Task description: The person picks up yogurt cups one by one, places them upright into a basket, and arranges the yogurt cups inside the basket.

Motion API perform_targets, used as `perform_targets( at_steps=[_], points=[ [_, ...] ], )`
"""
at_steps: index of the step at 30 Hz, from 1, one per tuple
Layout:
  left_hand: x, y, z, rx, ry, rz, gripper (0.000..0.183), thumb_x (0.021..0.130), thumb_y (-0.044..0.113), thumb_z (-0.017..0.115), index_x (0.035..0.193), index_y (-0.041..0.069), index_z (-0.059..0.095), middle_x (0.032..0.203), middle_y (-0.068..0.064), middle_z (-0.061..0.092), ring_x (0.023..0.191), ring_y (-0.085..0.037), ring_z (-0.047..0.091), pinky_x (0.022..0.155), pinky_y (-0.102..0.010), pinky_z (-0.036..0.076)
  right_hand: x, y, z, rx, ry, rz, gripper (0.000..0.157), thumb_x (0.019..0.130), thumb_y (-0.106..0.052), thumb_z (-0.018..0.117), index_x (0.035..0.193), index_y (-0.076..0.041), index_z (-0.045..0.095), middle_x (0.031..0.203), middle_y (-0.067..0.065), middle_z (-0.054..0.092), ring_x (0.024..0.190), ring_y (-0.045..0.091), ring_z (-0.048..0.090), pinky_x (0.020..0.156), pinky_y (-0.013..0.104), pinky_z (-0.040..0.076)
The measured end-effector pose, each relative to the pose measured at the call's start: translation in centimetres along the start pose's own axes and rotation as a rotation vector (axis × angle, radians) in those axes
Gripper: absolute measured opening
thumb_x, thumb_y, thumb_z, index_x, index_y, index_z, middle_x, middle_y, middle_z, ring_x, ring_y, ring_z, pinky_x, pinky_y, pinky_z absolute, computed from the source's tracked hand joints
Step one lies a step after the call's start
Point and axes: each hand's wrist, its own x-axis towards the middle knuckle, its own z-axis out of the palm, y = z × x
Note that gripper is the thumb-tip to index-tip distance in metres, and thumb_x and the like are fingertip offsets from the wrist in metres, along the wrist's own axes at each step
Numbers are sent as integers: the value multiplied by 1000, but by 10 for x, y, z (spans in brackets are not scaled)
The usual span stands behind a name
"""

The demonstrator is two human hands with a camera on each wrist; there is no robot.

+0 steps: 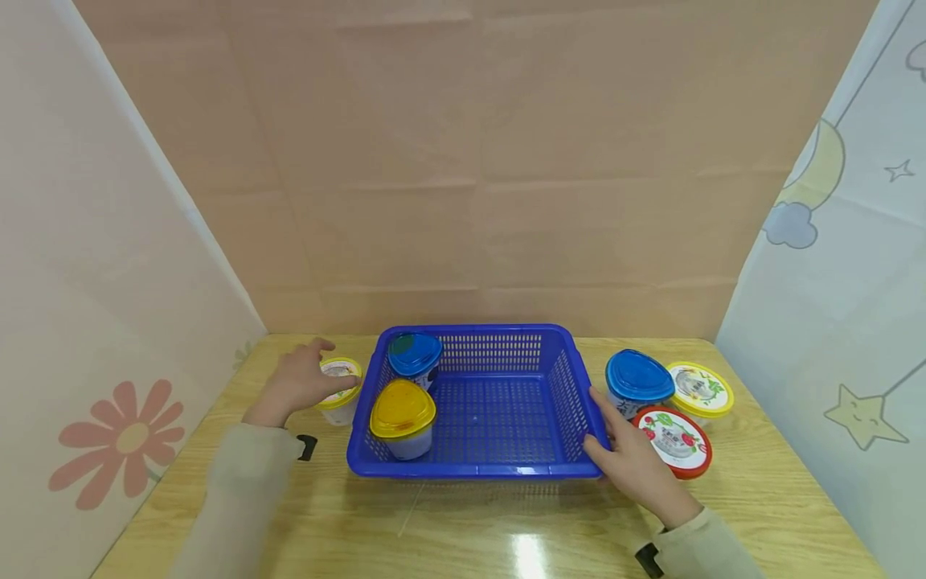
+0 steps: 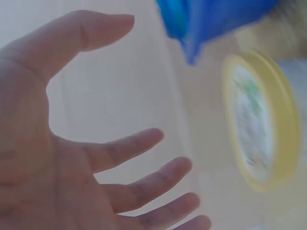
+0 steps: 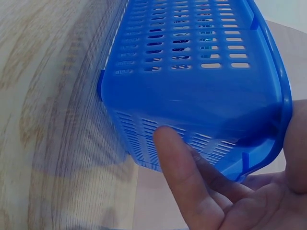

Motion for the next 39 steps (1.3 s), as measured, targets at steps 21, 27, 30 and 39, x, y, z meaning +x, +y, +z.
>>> perform_targets(
  at_steps=[21, 27, 30, 39],
  points=[
    [18, -48, 35, -118, -59, -175, 116, 76, 61, 76, 151, -7, 18, 136, -45, 35, 119, -61, 36, 93, -69, 41, -1, -1, 0, -2, 6, -14, 75, 97, -14, 59, 160, -8, 19, 138, 35, 50, 93, 28, 67, 56, 35, 58],
    [20, -54, 40, -154, -66, -170, 118, 77, 60, 77, 151, -7, 15, 135, -43, 41, 117, -56, 44, 92, -66, 44, -1, -1, -1, -8, 7, -16, 74, 97, -15, 59, 159, -8, 20, 138, 35, 50, 95, 29, 66, 56, 35, 58],
    [20, -57, 43, -171, -68, -153, 116, 76, 58, 78, 150, -8, 17, 131, -41, 46, 112, -51, 52, 90, -62, 47, -1, -2, -1, -15, 7, -14, 74, 97, -15, 59, 159, -7, 20, 138, 35, 50, 94, 28, 66, 57, 35, 58],
    [18, -56, 47, -205, -49, -126, 109, 77, 51, 80, 148, -7, 21, 126, -37, 52, 105, -46, 55, 85, -55, 49, -1, -2, -1, -22, 4, 0, 75, 97, -15, 59, 160, -8, 19, 138, 36, 50, 93, 28, 66, 57, 35, 58]
  ],
)
